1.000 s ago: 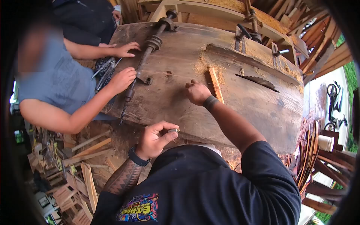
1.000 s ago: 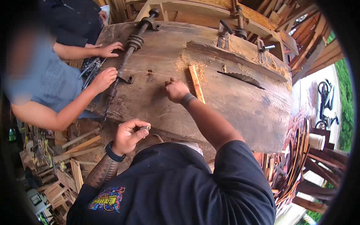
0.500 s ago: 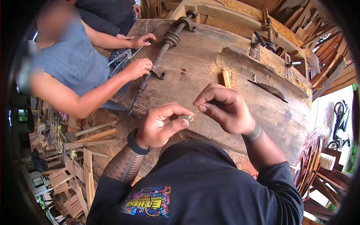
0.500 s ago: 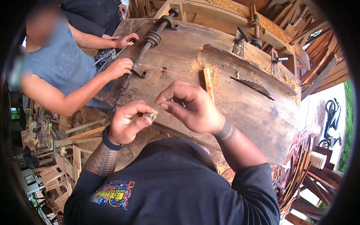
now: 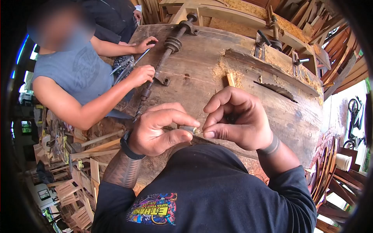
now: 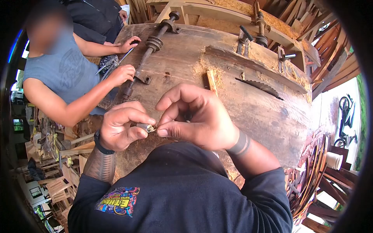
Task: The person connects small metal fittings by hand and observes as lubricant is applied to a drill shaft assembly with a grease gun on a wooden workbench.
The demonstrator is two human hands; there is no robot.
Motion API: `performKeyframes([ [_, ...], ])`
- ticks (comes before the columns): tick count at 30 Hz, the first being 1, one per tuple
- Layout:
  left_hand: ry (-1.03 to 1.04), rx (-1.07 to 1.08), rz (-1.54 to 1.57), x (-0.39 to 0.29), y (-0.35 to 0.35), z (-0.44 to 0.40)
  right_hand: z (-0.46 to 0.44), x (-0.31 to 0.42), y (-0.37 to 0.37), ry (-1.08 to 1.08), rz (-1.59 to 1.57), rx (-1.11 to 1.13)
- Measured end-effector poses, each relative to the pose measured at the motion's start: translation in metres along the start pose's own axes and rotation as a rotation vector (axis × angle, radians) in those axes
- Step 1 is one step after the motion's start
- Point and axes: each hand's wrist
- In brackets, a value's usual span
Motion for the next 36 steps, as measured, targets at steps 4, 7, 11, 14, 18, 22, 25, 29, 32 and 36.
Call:
performKeyframes([
  [4,0.033,0.056,-0.025,-0.003,-0.006,-0.007,-0.004,0.001,-0.002,0.079,-0.103,-0.011],
  [7,0.030,0.099,-0.036,-0.006,-0.010,-0.012,-0.005,0.000,-0.002,0.100,-0.147,-0.011],
  [11,0.036,0.134,-0.035,-0.006,-0.012,-0.016,-0.007,0.001,0.000,0.118,-0.199,-0.009],
  [14,0.042,0.152,-0.051,-0.007,-0.013,-0.018,-0.007,-0.001,-0.005,0.080,-0.204,0.002],
  [18,0.039,0.151,-0.056,-0.006,-0.011,-0.020,-0.007,-0.005,-0.006,0.038,-0.204,-0.004],
  [22,0.012,0.155,-0.061,-0.007,-0.010,-0.023,-0.006,-0.005,-0.007,0.050,-0.165,-0.009],
  [25,0.017,0.161,-0.062,-0.006,-0.011,-0.024,-0.006,-0.006,-0.006,0.053,-0.197,-0.016],
  [29,0.016,0.167,-0.057,-0.006,-0.011,-0.025,-0.005,-0.008,-0.008,0.040,-0.209,-0.012],
  [32,0.011,0.174,-0.084,-0.006,-0.010,-0.026,-0.006,-0.009,-0.008,0.028,-0.231,0.005],
  [36,-0.009,0.180,-0.078,-0.008,-0.009,-0.027,-0.005,-0.007,-0.009,0.023,-0.214,0.016],
])
Point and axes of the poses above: each hand's wrist, its own z-axis away from the middle knuckle, its own y-axis out of the palm, x = y × z, and after that the axes turned 12 degrees about z, right-handed
